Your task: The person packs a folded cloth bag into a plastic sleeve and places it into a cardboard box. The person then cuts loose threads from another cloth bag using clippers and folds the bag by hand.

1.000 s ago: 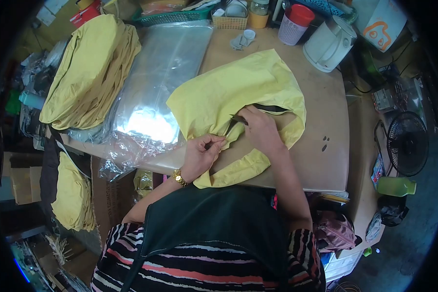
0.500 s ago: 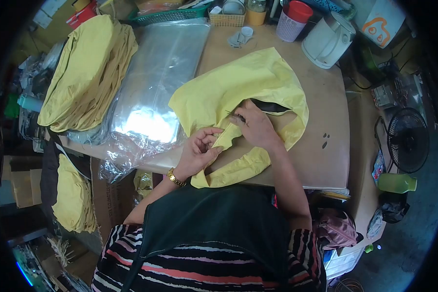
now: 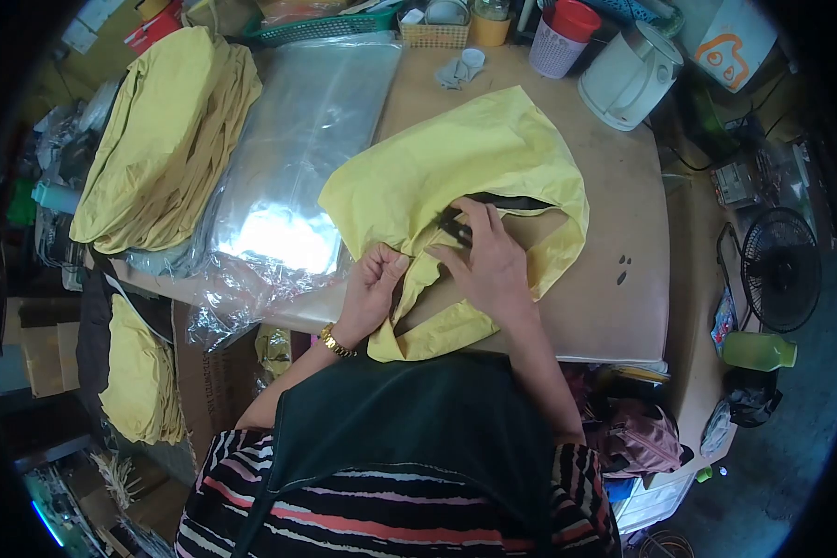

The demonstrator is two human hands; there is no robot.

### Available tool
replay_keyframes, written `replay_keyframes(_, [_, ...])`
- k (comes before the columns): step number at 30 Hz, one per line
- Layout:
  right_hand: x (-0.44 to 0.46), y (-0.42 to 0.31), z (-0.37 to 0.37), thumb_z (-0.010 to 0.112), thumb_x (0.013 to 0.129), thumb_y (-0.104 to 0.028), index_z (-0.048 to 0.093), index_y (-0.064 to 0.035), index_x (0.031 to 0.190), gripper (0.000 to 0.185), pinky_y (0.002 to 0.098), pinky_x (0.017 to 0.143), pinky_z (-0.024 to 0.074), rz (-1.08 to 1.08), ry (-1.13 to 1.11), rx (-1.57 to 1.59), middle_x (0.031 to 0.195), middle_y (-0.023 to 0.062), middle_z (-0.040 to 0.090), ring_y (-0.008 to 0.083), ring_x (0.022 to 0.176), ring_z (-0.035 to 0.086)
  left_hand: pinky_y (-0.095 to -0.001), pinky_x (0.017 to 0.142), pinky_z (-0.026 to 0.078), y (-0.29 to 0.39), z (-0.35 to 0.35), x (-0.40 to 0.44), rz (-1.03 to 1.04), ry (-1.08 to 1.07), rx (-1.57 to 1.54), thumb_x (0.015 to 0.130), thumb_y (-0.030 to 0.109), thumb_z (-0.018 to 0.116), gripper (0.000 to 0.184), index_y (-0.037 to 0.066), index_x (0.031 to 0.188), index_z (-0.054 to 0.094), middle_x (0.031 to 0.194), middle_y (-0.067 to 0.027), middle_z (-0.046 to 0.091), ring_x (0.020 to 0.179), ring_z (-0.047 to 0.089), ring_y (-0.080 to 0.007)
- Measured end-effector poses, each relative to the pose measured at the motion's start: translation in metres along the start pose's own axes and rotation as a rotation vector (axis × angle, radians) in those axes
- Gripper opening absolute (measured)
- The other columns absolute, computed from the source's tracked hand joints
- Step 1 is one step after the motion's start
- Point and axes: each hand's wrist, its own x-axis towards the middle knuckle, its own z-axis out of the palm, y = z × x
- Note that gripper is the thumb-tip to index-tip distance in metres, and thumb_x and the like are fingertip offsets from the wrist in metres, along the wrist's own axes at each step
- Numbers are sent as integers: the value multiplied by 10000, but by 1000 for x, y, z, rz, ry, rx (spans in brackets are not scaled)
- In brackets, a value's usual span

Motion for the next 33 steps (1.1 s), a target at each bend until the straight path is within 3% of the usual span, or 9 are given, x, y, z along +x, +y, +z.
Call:
replay_keyframes(2, [-14,5,0,695,797,-148,599,-71,1046,278,390,706,496,3,0,-18,989,123,538,308,823,606,-165,498,301,10,-2,-1,-181,-41,-189,964,163,558,183,59,822,509,648,81,465,546,356,4])
replay_keyframes(5, [-31,1,-3,685,789,-124,591,-76,1062,292,391,691,498,-25,-25,-119,988,113,524,307,818,606,-168,493,294,6,-10,-1,-228,-108,-346,962,177,564,179,64,832,516,648,79,470,547,359,3])
replay_keyframes(15, [-43,-15,3,677,775,-83,556,-55,983,242,399,621,476,-128,28,-268,898,111,512,296,742,593,-162,493,273,17,-4,-4,-168,-140,-195,954,164,579,166,56,839,526,633,92,461,543,332,14])
replay_keyframes(24, [-55,10,16,663,772,-42,524,-46,946,223,387,604,477,-62,75,-144,850,112,511,308,712,593,-177,675,395,23,-4,-11,-137,-264,-166,945,89,570,118,29,856,520,844,3,610,759,490,-3])
replay_keyframes(26, [-52,14,15,654,773,-31,524,-42,946,217,379,607,481,-26,107,-94,845,110,512,308,709,596,-218,688,443,47,4,-19,65,-200,22,926,82,585,113,20,854,523,949,-79,670,831,595,-61])
replay_keyframes(28, [-47,15,11,659,763,-23,543,-28,963,231,361,619,494,50,278,16,833,117,557,309,684,591,-285,679,491,77,-19,-25,294,-180,547,914,127,602,136,18,836,580,894,-117,693,808,666,-164])
replay_keyframes(30, [-42,28,3,664,766,-19,557,-16,972,231,332,631,501,21,288,20,835,117,585,273,690,607,-347,629,502,126,-46,-37,-79,-228,824,917,204,598,208,25,818,642,723,-121,665,664,656,-267])
replay_keyframes(31, [-43,32,3,668,770,-15,571,-3,980,232,304,643,508,-6,283,40,836,117,612,237,697,623,-347,629,502,138,-60,-41,-100,-214,837,917,204,598,208,25,818,642,723,-121,665,664,656,-267])
replay_keyframes(33, [-48,38,3,675,775,-12,586,7,975,220,281,660,508,92,163,236,846,114,633,195,724,630,-356,564,494,152,-82,-43,-250,-403,1252,937,242,528,304,0,795,646,606,-133,620,561,641,-229])
